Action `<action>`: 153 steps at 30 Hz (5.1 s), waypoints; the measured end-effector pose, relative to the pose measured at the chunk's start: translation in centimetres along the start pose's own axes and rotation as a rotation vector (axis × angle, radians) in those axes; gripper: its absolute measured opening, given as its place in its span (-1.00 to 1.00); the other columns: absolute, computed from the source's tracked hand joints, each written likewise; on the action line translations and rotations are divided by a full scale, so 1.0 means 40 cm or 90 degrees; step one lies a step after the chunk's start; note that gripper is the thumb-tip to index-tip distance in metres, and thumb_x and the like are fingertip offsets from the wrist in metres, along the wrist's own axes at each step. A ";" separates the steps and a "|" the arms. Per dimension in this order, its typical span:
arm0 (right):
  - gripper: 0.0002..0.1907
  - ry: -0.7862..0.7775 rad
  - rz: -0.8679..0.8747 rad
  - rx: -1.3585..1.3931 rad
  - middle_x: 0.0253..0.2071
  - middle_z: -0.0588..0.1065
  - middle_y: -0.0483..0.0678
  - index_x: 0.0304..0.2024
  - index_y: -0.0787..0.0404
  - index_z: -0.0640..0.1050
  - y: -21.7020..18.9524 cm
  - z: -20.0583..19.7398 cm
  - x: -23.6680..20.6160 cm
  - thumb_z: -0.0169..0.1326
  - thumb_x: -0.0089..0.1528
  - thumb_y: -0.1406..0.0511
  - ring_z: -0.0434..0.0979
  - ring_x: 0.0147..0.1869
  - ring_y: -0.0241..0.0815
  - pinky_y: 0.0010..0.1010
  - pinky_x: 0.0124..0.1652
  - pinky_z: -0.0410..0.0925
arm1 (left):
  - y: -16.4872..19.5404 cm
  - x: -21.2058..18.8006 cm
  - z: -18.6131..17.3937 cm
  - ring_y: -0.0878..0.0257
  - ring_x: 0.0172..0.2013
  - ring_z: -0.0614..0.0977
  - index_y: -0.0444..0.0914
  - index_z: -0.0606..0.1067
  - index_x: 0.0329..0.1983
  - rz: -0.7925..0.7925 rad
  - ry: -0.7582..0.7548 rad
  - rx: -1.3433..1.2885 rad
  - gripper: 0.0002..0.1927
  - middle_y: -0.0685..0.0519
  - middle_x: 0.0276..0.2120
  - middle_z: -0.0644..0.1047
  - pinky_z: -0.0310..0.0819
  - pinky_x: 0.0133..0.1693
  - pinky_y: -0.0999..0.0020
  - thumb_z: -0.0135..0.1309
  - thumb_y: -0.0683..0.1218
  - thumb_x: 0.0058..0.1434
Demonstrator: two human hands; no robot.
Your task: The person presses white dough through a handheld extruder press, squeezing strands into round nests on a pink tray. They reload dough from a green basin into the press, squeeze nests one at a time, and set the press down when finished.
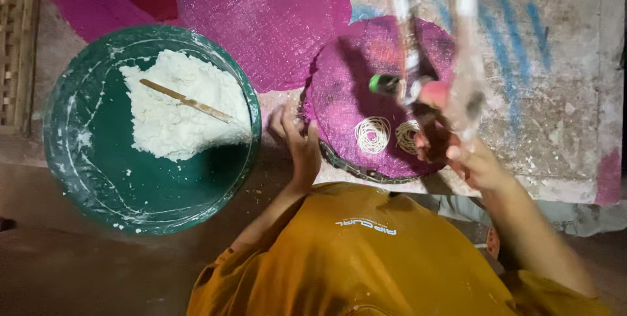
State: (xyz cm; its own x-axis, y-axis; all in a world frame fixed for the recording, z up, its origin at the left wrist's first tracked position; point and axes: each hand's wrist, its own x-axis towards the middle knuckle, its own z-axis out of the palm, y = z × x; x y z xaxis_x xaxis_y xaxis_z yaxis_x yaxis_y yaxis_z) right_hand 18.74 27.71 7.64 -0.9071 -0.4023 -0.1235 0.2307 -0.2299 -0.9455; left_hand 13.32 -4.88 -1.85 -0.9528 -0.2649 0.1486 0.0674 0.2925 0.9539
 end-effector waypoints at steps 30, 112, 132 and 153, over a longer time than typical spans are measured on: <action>-0.13 -0.120 0.451 -0.620 -0.45 0.53 0.02 -0.25 0.21 0.56 -0.220 0.051 0.276 -0.52 0.27 -0.30 0.57 -0.39 -0.09 -0.24 -0.33 0.49 | 0.085 0.415 0.221 0.29 -0.18 0.56 -0.12 0.41 -0.15 -0.099 -0.466 -1.320 -0.78 0.15 -0.29 0.51 0.48 0.07 0.32 -0.03 0.10 0.38; -0.29 0.096 0.299 -0.649 -0.48 0.52 0.04 -0.21 0.33 0.56 -0.280 -0.088 0.496 -0.23 0.36 -0.17 0.54 -0.45 -0.16 -0.26 -0.34 0.42 | 0.130 0.665 0.331 0.28 -0.31 0.51 -0.13 0.44 -0.30 -0.109 -0.412 -1.216 -0.56 0.17 -0.46 0.45 0.47 -0.03 0.27 -0.11 0.30 0.31; -0.28 0.097 0.197 -0.596 -0.49 0.54 0.03 -0.29 0.33 0.55 -0.184 -0.198 0.388 -0.28 0.46 -0.15 0.55 -0.42 -0.16 -0.33 -0.33 0.39 | 0.101 0.419 0.174 0.29 -0.32 0.70 -0.06 0.30 0.51 -0.051 -0.351 0.229 -0.45 0.06 0.17 0.69 0.65 -0.16 0.32 -0.34 0.15 0.53; -0.20 0.053 0.465 -0.694 -0.50 0.52 -0.01 -0.21 0.32 0.57 -0.231 -0.050 0.186 -0.38 0.39 -0.21 0.56 -0.46 -0.18 -0.26 -0.36 0.53 | 0.147 0.338 0.352 0.36 -0.46 0.34 -0.07 0.29 -0.46 -0.248 -0.375 -1.191 -0.45 0.25 -0.56 0.25 0.37 -0.15 0.31 -0.20 0.40 0.42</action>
State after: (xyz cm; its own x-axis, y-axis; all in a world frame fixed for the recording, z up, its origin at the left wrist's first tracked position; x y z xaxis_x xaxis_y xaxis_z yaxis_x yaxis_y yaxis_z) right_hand 9.17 28.62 14.84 -0.7230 -0.0627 -0.6880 0.3095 0.8609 -0.4037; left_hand -3.35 6.21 2.09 -0.9259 0.3276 0.1879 -0.3325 -0.9431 0.0055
